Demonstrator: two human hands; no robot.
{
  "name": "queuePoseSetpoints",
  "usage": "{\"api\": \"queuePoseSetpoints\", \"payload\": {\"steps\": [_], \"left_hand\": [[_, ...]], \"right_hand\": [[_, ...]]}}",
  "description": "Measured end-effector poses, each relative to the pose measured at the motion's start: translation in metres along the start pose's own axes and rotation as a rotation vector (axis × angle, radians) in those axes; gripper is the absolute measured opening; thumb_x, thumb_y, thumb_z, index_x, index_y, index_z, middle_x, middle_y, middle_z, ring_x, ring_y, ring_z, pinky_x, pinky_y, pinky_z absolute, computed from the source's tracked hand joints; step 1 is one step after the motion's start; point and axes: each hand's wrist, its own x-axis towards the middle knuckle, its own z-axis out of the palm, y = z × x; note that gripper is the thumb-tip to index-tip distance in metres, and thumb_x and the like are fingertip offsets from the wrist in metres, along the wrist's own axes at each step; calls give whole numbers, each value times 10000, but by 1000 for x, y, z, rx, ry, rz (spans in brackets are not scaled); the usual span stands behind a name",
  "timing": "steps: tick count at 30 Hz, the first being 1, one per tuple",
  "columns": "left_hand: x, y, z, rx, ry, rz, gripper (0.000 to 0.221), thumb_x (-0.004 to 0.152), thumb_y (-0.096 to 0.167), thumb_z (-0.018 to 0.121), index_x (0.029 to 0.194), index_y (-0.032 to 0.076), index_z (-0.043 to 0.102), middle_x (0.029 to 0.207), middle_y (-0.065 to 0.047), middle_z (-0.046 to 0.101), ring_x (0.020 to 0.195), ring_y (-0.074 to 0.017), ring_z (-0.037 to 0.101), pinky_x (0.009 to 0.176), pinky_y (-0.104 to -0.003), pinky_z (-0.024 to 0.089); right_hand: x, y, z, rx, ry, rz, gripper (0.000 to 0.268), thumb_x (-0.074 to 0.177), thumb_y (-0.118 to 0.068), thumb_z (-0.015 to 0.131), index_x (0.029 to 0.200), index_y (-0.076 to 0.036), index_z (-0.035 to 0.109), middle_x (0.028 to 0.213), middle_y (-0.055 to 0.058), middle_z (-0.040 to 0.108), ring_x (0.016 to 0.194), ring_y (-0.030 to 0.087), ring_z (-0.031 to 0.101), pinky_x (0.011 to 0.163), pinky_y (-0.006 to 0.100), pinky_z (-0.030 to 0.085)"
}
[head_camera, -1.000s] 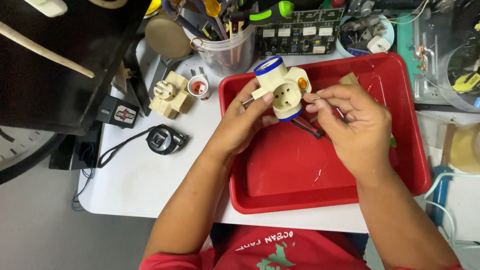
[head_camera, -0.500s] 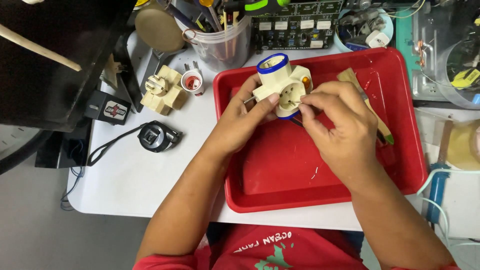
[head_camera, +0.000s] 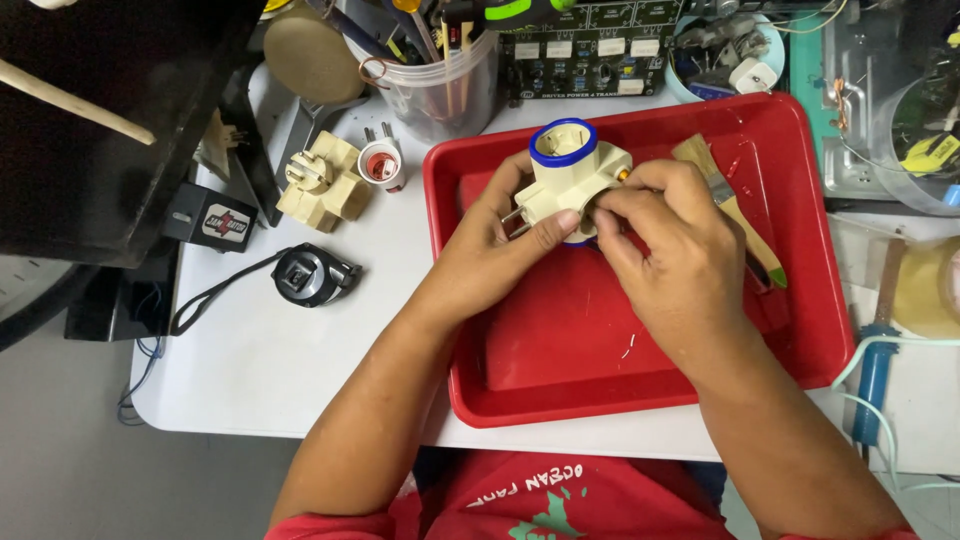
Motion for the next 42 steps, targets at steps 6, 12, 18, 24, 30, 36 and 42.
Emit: {"api": "queuePoseSetpoints", "payload": {"steps": [6,12,18,24,30,36,42], "left_hand": [[-1,4,1,7,-1,-10,553,963,258,690,1441,99,461,1368,-36,589,1249,-127,558,1105,-285,470],[-1,3,1,26,-1,-1,544,965,264,689,1433,101,466,1370,-37,598,1259,-130,555,1119,-287,452],[0,-1,-1,26,-9,-11,529,972,278,683,1428,104,479,1352,-12,600,1239,-117,554,1105,-287,455],[2,-9,-7,-149,-41,-43,416,1034,369,587,1355,109,547,1100,7,649,927,-88,582,836,-244,506],[5,-14,-11,-338,-18,-160,509,1009,412,590,1414,109,537,1198,-64,688,1064,-221,689,840,-341,573],[7,-20,-16,-383,-26,-85,500,1010,461,612,1376,121,578,1184,-30,677,1025,-161,647,810,-318,561],[15,-24,-29,-706,183,30,859,863,607,683,1452,7,509,1396,-193,630,1282,-294,621,1118,-454,520]], "right_hand": [[0,-1,0,13,11,-11,95,970,101,759,1047,63,720,1101,179,599,909,296,652,723,399,567],[-1,1,4,-15,65,-56,76,979,101,778,1037,66,743,1095,182,615,868,289,662,704,394,572],[-2,4,7,4,74,-61,77,974,75,799,1025,57,744,1078,179,610,834,277,649,669,395,568],[3,-7,-9,214,80,-19,131,1035,18,699,1133,104,687,1086,230,613,915,312,633,774,380,560],[-5,6,-19,362,322,181,296,1186,-81,362,1073,145,517,1004,291,579,724,311,647,720,375,520],[-8,21,-34,325,331,150,222,1207,7,379,1112,167,499,975,301,577,739,312,635,723,376,505],[-9,38,-55,65,27,244,47,1150,140,692,1160,94,691,982,175,649,871,262,591,808,397,475]]}}
